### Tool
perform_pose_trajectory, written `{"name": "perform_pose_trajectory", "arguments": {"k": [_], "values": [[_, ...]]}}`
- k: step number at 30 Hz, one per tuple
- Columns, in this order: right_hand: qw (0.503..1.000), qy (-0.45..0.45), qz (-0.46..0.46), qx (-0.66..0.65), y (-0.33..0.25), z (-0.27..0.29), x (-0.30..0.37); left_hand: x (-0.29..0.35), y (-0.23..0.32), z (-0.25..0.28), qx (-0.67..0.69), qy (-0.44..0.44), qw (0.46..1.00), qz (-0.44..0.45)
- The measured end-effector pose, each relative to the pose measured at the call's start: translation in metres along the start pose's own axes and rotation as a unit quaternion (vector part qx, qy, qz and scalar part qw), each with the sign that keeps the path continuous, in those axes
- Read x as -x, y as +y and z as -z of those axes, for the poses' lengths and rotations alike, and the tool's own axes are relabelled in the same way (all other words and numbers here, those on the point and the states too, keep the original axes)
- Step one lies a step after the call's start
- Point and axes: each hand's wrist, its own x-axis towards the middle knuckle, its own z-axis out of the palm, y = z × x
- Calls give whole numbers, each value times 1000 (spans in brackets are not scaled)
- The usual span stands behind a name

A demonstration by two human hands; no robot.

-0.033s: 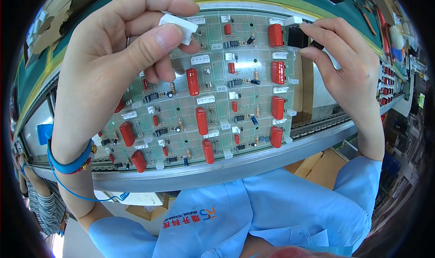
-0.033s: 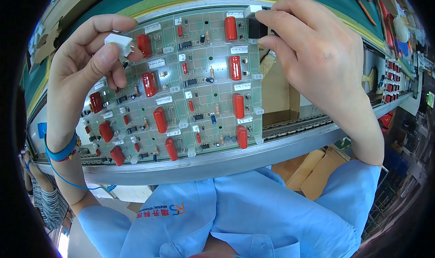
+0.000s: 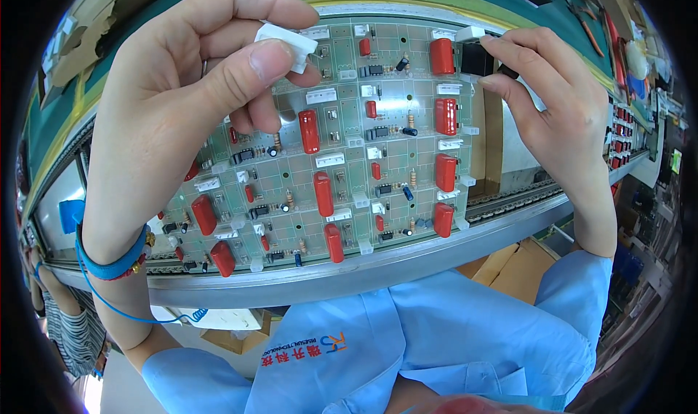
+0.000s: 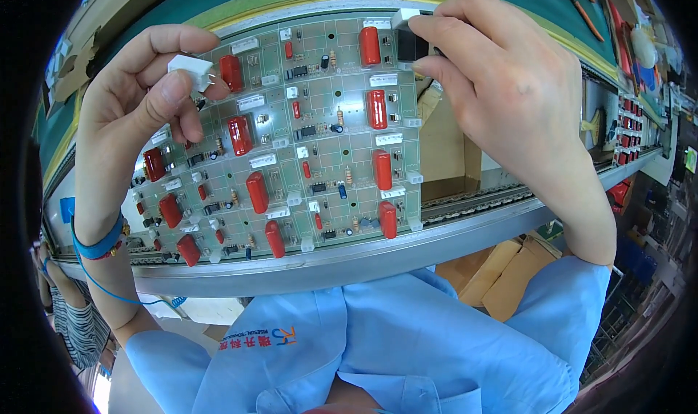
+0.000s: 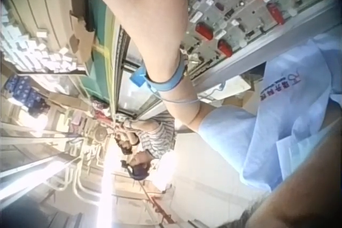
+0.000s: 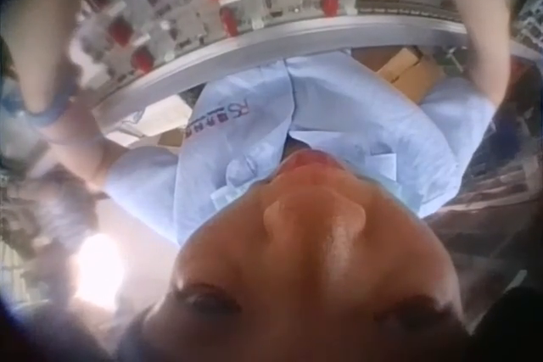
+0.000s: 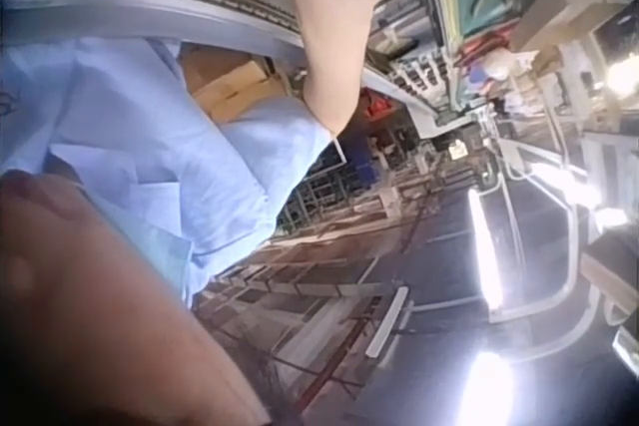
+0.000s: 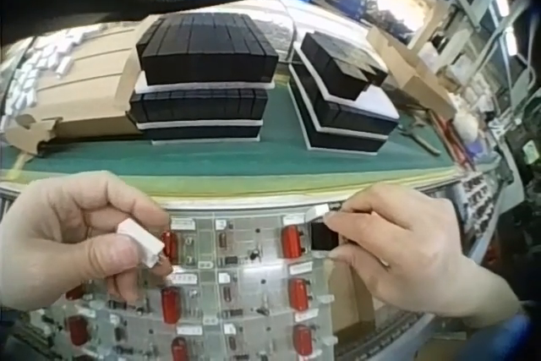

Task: Placing electronic components onto a printed circuit board on an assembly line.

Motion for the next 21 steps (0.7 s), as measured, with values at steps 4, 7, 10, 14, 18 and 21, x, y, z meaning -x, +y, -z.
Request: {"name": "perform_pose_trajectory", "arguments": {"k": [4, 7, 10, 14, 18, 21], "values": [[1000, 5, 2, -2, -1, -1, 0, -1, -12, -2, 19, 8, 999, -32], [999, -1, -1, -38, -1, 2, -4, 1, -10, -3, 32, 12, 998, -54], [1000, 0, -5, -18, 0, 1, -1, 3, 0, -4, -16, 4, 999, 30], [999, -1, -6, -48, 3, 0, -1, -3, -31, 0, 35, -4, 997, -63], [998, 7, -30, -60, 8, -7, 9, -6, -29, 2, 33, -19, 998, -58], [999, 22, -11, -32, 6, -7, 10, -2, -15, -5, 32, -13, 997, -67]]}}
